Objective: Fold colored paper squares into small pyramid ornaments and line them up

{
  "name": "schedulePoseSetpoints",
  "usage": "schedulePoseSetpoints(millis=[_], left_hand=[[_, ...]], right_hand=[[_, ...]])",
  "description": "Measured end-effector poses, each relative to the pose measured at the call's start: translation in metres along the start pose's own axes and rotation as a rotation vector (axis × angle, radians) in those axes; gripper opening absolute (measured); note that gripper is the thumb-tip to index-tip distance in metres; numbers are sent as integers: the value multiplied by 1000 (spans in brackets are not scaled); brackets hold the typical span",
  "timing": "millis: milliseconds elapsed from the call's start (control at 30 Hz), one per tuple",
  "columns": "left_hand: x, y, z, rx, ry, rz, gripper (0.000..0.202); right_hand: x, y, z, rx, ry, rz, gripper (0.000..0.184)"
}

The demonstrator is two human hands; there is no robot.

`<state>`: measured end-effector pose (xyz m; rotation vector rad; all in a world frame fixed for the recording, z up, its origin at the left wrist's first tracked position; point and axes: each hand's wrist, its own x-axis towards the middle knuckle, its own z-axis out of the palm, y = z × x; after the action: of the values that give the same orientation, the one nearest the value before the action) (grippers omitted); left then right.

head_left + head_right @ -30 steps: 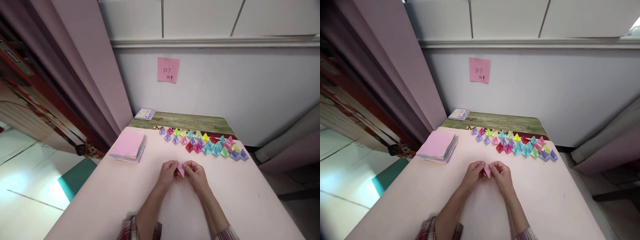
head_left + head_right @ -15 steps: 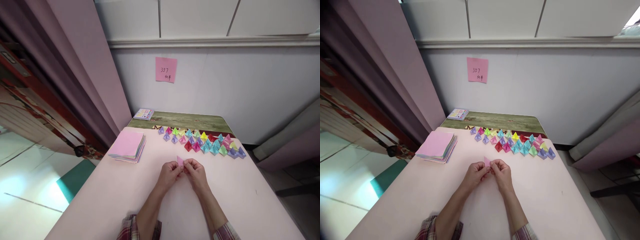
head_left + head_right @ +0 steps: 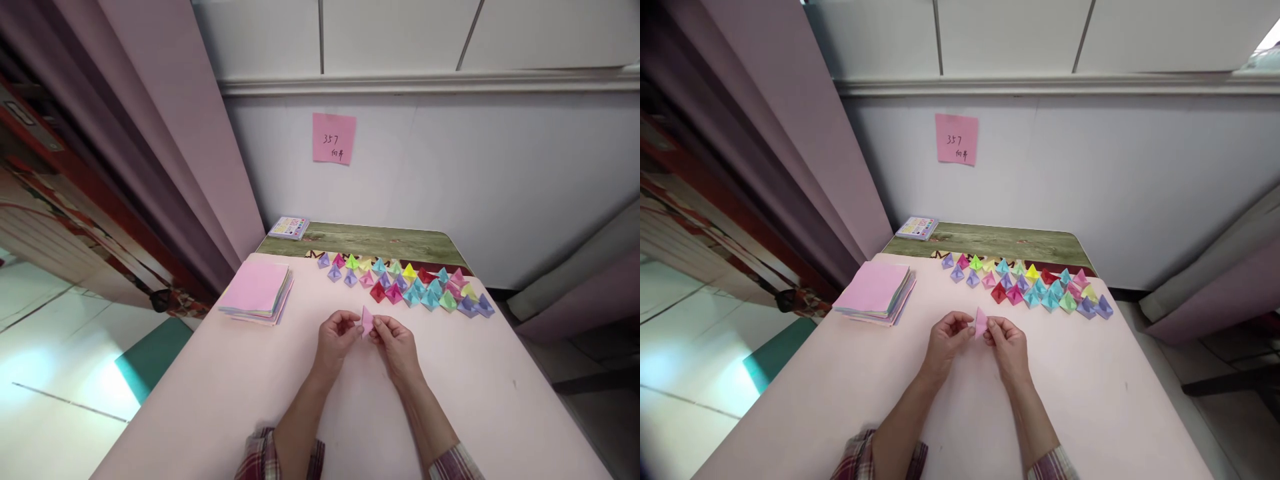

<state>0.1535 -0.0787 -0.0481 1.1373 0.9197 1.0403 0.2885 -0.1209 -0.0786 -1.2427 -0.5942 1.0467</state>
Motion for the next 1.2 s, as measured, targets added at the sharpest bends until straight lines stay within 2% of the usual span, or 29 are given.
schedulePoseSetpoints(millis=[433,600,700,767,867,1000,1100,1200], left_hand=[[1,-6,-1,-9,-22,-59,28],[1,-4,0,12,-71,-98,25],[0,-2,-2,14,-47,-179,31],[0,-1,-4,-54,-80,-265,35],[1,2,-8,-187,-184,-335,34],[1,5,-11,-235,-294,-336,31],[1,7,-11,-191,-302,-327,31],[1,8,-10,-149,-284,-329,35]], right_hand=[[-2,-1,1,-13,2,-11,35],[-4,3,3,-72,-23,-80,31],[-7,2,4,-130,-30,-145,28],[-9,0,5,-139,-34,-166,27],[-10,-3,5,-34,-82,-114,29],[-10,-6,5,137,-172,66,32],[-8,-7,3,129,-229,125,33],[-7,-7,-1,115,-239,113,29]])
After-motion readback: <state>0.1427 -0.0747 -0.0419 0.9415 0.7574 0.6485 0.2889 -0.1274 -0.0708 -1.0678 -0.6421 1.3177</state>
